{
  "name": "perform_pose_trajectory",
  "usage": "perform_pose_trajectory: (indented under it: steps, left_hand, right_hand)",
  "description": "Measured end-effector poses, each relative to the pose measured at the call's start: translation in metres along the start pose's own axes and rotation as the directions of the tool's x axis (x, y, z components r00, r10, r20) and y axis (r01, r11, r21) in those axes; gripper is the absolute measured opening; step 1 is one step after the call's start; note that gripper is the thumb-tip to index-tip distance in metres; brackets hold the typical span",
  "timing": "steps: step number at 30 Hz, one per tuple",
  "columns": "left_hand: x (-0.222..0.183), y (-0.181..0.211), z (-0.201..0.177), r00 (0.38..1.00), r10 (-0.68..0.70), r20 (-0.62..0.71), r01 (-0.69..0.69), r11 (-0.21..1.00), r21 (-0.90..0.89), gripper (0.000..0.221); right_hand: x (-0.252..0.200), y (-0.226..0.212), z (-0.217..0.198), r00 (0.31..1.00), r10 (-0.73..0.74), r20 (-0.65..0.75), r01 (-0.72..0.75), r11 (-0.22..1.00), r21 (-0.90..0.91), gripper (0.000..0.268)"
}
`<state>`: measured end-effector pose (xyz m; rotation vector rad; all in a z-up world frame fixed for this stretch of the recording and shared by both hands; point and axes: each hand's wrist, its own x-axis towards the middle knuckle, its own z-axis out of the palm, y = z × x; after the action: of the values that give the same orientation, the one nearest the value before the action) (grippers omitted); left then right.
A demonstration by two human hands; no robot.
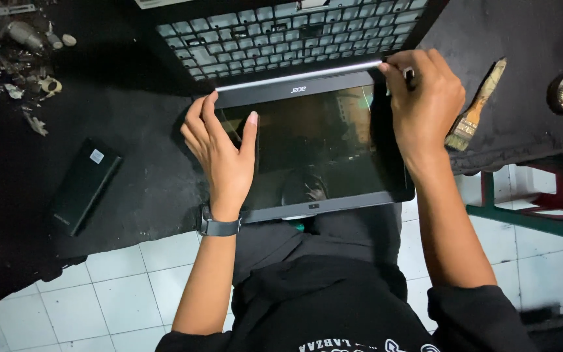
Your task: Cleaning a laptop screen and installing the back cover onto the chassis during a repair process.
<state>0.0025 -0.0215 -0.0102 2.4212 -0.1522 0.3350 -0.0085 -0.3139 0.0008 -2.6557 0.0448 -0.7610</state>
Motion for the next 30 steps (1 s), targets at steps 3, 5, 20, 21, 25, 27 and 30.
perform_pose_trajectory:
  steps: [3,5,20,21,25,27,30]
  left_hand:
    - [-0.001,0.000,0.000,1.000,0.012,0.001,-0.012,1.000,0.013,0.052]
    - [-0.001,0.000,0.000,1.000,0.013,0.003,-0.013,1.000,0.012,0.052]
    - [0.000,0.002,-0.001,1.000,0.004,-0.008,-0.004,1.000,-0.004,0.051]
    - [0.001,0.003,-0.002,1.000,0.015,-0.011,-0.015,1.000,0.011,0.050]
    - [-0.001,0.000,0.001,1.000,0.018,-0.010,-0.018,0.999,0.028,0.051]
    - [-0.001,0.000,0.000,1.000,0.024,-0.012,-0.023,0.999,0.028,0.051]
    - [0.000,0.001,0.000,1.000,0.019,-0.010,-0.019,0.999,0.029,0.051]
  right_hand:
    - [-0.005,-0.004,0.003,0.999,-0.039,-0.033,0.038,0.998,-0.050,0.011]
    - [-0.007,-0.002,0.006,0.997,-0.066,-0.035,0.061,0.990,-0.130,0.011]
    - [-0.004,0.007,0.017,0.953,-0.302,0.010,0.284,0.884,-0.370,0.039]
    - [-0.004,0.009,0.019,0.946,-0.323,0.007,0.300,0.869,-0.393,0.043]
    - [-0.002,0.006,0.022,0.928,-0.373,0.021,0.353,0.856,-0.377,0.041]
    - [0.001,0.003,0.022,0.919,-0.393,-0.003,0.367,0.862,-0.350,0.030]
    - [0.002,-0.004,0.020,0.906,-0.421,-0.034,0.389,0.863,-0.321,0.016]
